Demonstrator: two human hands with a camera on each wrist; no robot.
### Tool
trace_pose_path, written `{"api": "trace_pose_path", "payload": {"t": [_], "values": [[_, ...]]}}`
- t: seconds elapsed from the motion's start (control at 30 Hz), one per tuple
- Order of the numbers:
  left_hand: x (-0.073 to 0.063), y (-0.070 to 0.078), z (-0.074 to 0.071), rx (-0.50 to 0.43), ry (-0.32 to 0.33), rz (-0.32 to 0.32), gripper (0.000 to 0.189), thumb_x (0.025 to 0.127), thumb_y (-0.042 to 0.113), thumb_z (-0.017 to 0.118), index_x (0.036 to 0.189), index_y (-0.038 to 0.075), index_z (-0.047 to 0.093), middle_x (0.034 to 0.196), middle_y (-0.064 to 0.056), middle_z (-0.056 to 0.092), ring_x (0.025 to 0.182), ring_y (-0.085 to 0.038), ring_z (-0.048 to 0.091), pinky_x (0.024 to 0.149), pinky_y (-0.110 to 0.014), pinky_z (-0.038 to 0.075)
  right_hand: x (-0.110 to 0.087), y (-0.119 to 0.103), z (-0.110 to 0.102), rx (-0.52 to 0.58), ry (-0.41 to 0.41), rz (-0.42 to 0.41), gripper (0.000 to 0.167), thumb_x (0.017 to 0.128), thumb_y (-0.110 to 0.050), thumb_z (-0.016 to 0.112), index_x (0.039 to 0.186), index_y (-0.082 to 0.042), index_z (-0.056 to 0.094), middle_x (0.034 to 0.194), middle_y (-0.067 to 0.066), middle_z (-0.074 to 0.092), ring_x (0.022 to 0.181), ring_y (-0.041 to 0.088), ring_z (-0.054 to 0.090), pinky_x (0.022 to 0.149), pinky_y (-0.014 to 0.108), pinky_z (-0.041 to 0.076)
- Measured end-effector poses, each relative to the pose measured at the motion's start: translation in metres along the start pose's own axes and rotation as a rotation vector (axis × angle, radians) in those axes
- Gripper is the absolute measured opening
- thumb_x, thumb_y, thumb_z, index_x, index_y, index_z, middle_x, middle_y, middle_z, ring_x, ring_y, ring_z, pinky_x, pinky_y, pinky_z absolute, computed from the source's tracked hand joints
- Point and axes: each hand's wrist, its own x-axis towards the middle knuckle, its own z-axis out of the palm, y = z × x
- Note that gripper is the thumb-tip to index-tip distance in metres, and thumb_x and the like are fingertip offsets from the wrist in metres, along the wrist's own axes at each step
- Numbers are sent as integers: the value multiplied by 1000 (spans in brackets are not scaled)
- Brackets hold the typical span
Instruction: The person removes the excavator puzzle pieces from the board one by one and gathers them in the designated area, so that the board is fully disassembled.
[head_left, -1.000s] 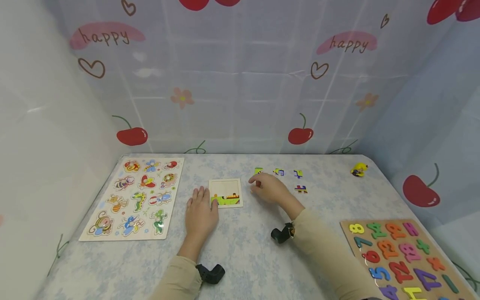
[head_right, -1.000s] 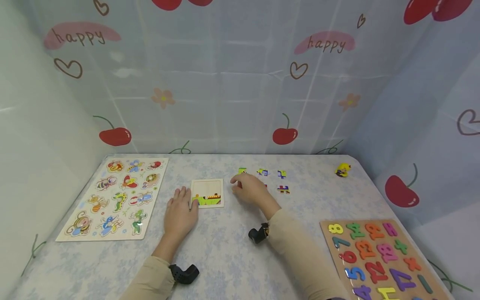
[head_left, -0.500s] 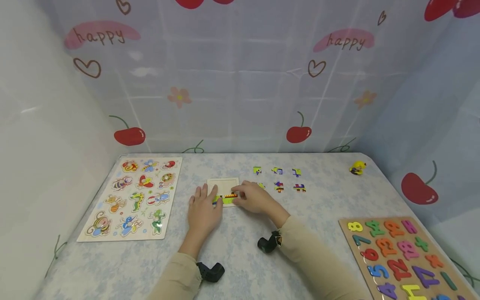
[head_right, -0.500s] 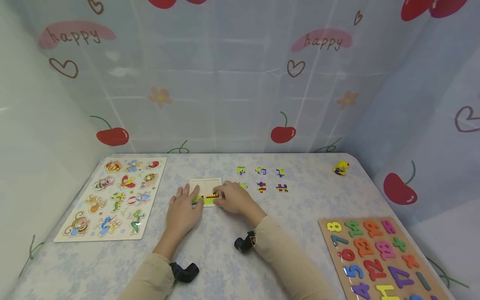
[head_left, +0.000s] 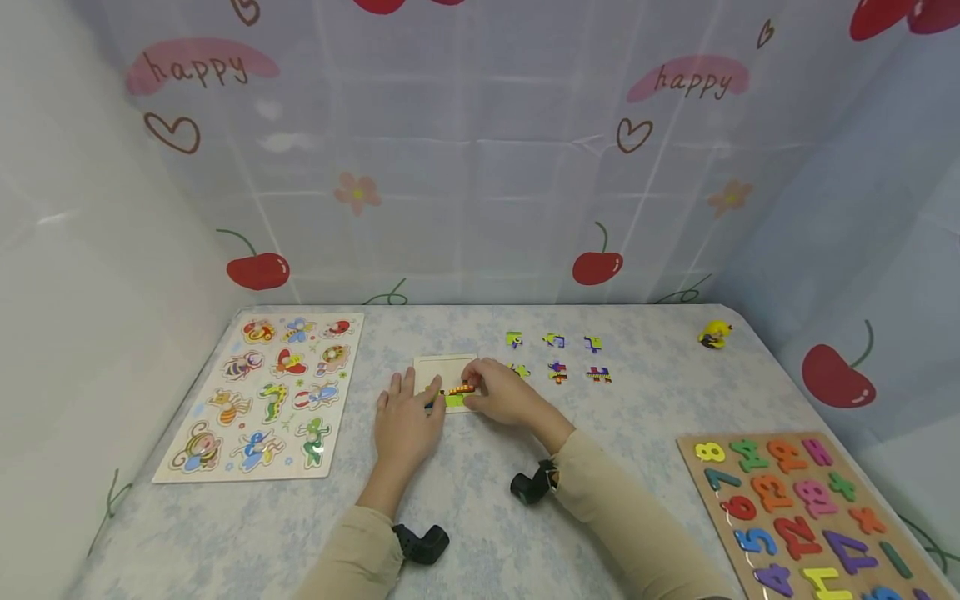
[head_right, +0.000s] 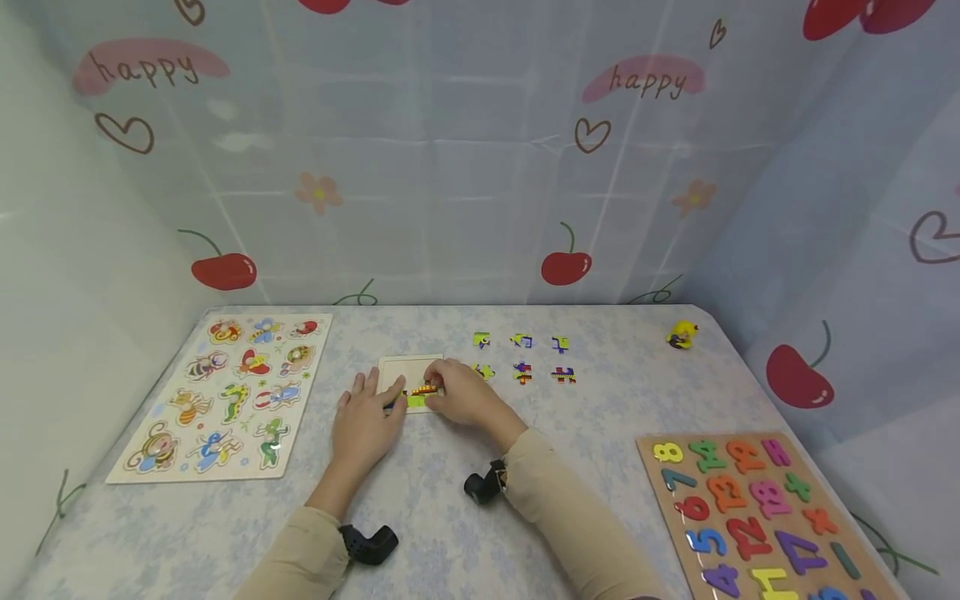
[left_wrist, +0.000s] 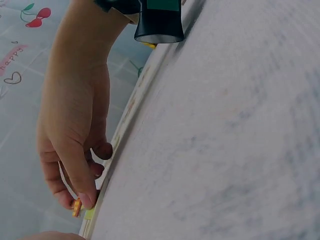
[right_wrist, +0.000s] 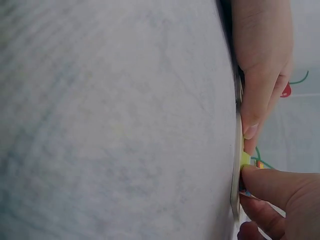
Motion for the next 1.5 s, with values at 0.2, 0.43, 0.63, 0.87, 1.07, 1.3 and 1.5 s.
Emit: {"api": "trace_pose_path", "payload": {"t": [0.2,0.43,0.63,0.87,1.07,1.3,1.5], "values": [[0,0,2,14,6,10,45,102,46,44,143,30,54,162,-14,29,153,-37,20,122,-60,16,-5,3,-6,120,-1,12,23,93,-18,70,110,-21,56,99,0,65,76,13,58,73,30,49],[-2,-1,2,-6,3,2,46,102,47,43,145,31,51,163,-13,27,154,-36,17,123,-58,14,-23,13,-33,174,-42,61,22,91,-20,72,106,-23,57,94,0,64,71,15,58,65,28,49],[-2,-1,0,-25,-11,2,47,103,47,42,147,31,49,164,-13,24,154,-36,15,124,-58,12,-51,38,-67,148,-139,123,23,90,-18,73,107,-17,57,92,1,66,73,17,58,64,29,49],[-3,0,-1,-9,-13,3,48,103,47,42,147,30,48,164,-13,24,154,-36,15,124,-58,12,-87,79,-99,101,-172,173,22,90,-15,72,105,-15,56,84,1,67,70,16,55,64,30,46],[-4,0,0,-10,-15,4,48,103,47,42,148,30,47,165,-13,24,154,-36,15,123,-59,12,-106,103,-111,69,-153,227,22,89,-14,73,103,-12,57,78,1,63,69,15,53,64,28,44],[-4,-1,0,-6,-6,6,48,103,46,42,148,29,47,164,-14,24,154,-36,15,124,-58,12,-112,113,-115,23,-132,263,21,89,-13,73,104,-14,58,83,3,61,73,17,55,66,31,45],[-5,-1,1,-16,9,25,48,103,44,44,147,27,49,163,-16,26,154,-38,16,123,-60,13,-114,115,-116,-33,-93,270,20,90,-13,72,104,-14,59,91,4,63,75,16,56,66,30,46]]}}
